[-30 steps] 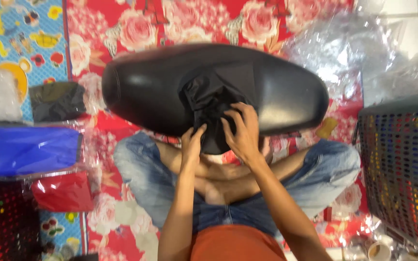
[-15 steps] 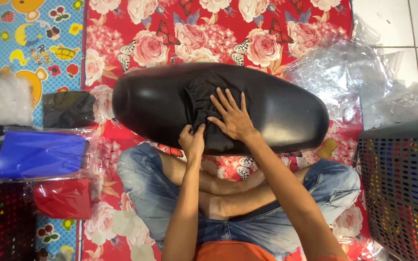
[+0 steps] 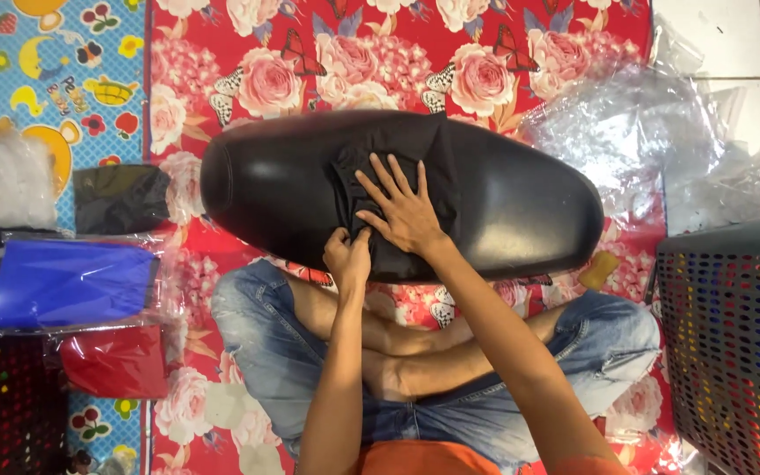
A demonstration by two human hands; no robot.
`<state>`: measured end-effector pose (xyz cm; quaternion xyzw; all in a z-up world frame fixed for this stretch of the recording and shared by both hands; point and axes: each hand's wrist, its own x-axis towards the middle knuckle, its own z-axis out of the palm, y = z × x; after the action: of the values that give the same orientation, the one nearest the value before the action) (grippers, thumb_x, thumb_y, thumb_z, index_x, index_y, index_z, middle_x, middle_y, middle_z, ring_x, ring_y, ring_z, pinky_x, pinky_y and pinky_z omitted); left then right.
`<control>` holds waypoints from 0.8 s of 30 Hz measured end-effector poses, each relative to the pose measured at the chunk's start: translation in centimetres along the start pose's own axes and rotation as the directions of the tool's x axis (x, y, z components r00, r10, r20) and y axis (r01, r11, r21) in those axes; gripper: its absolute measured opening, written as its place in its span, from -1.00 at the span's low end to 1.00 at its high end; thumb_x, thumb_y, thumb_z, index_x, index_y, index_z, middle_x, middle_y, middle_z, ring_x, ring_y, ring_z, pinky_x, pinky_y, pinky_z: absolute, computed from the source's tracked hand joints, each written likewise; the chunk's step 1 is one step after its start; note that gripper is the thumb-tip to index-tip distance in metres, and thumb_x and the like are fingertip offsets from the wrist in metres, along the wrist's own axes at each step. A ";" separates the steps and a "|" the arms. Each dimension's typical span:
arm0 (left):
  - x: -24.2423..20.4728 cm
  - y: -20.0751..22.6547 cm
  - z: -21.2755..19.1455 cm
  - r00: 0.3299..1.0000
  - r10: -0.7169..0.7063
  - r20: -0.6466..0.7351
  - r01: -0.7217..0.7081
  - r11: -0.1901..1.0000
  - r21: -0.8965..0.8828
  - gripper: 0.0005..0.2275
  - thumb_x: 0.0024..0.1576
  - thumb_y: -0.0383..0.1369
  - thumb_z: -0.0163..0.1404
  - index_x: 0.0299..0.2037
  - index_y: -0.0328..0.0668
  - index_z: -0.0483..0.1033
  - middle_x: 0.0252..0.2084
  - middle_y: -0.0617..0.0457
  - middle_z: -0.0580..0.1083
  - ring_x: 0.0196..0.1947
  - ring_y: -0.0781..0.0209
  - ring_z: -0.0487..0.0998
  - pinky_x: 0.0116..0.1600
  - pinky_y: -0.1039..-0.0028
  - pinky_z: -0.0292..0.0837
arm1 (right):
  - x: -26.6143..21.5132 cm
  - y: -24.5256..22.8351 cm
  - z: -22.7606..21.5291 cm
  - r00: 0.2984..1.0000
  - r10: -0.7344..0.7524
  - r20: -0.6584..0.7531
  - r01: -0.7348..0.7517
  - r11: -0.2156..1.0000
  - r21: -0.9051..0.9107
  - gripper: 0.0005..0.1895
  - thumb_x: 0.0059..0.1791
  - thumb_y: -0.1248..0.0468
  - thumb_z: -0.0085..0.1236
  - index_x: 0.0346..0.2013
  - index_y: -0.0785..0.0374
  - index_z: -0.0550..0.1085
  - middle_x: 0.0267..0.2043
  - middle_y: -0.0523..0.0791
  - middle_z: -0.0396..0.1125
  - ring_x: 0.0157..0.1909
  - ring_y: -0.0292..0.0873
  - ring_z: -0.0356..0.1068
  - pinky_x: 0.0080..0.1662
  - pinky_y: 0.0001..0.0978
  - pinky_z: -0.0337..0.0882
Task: Fitting a black fabric cover onto a motorcycle seat and then placing the covered seat into a clear plastic bag.
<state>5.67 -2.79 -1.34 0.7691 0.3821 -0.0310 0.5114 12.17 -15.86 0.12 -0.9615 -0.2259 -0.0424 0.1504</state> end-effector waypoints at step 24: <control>-1.8 7.8 -4.8 0.842 -0.248 0.480 0.485 0.740 -0.467 -0.50 0.13 -0.26 0.16 0.11 -0.60 0.35 -0.03 -0.46 0.43 -0.12 -0.39 0.61 -0.17 -0.10 0.62 | -8.1 0.5 -4.4 0.927 -0.108 -0.360 0.235 0.915 0.329 -0.60 -0.18 0.42 0.23 -0.05 0.14 0.59 -0.23 -0.13 0.52 -0.12 -0.12 0.55 0.21 -0.17 0.36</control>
<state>7.59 -1.32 7.71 0.4649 0.4114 -0.1680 0.7657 5.08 -21.09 2.92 -0.8713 -0.2857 -0.1751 0.3585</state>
